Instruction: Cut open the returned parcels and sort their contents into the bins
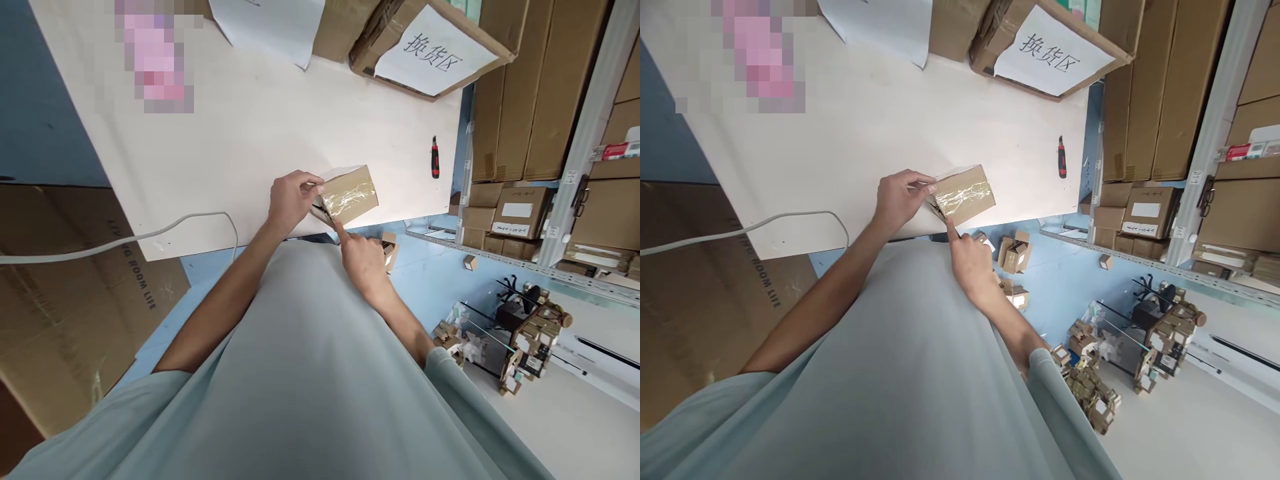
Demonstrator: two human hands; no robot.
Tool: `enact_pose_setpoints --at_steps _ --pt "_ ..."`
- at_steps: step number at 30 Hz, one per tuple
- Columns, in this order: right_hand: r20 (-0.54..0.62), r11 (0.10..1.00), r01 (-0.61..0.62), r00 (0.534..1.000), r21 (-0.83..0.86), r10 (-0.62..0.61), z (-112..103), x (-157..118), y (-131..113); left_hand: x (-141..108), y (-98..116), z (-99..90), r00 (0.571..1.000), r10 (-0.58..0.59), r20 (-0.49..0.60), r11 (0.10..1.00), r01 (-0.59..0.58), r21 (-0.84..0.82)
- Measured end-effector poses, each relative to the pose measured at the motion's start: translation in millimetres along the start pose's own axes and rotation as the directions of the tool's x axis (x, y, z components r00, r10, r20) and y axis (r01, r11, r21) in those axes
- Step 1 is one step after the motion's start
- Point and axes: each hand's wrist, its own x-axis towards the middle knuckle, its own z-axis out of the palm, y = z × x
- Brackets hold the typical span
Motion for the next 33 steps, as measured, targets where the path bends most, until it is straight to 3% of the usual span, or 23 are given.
enact_pose_setpoints --at_steps 7,10,12,15,18,22,33 --pt "-0.107 0.991 0.1 0.99 0.09 -0.09 10.8 -0.5 18.7 -13.7 -1.6 0.4 1.0 0.001 -0.023 0.999 -0.002 -0.042" --pt "-0.259 0.96 0.099 0.965 0.262 -0.029 26.2 -9.3 43.3 -25.1 -7.7 -0.9 1.0 0.018 -0.008 0.999 -0.018 -0.048" --pt "-0.396 0.918 0.088 0.915 0.387 0.08 39.4 -5.0 62.6 -32.7 -13.1 0.0 0.998 0.061 0.012 0.998 -0.061 0.01" --pt "-0.542 0.859 0.099 0.81 0.503 0.224 57.1 23.5 84.4 -40.4 -19.5 6.1 0.993 0.106 0.056 0.981 -0.114 0.159" --pt "-0.598 0.84 0.143 0.764 0.523 0.242 67.7 61.9 91.6 -42.4 -21.9 16.3 0.993 0.098 0.065 0.941 -0.113 0.318" --pt "-0.597 0.826 0.181 0.772 0.534 0.217 75.7 89.8 89.5 -37.7 -21.6 24.9 0.995 0.086 0.056 0.875 -0.102 0.474" --pt "-0.556 0.794 0.203 0.808 0.574 0.195 85.1 93.7 86.6 -15.8 -25.0 30.5 0.991 0.125 0.044 0.814 -0.128 0.566"
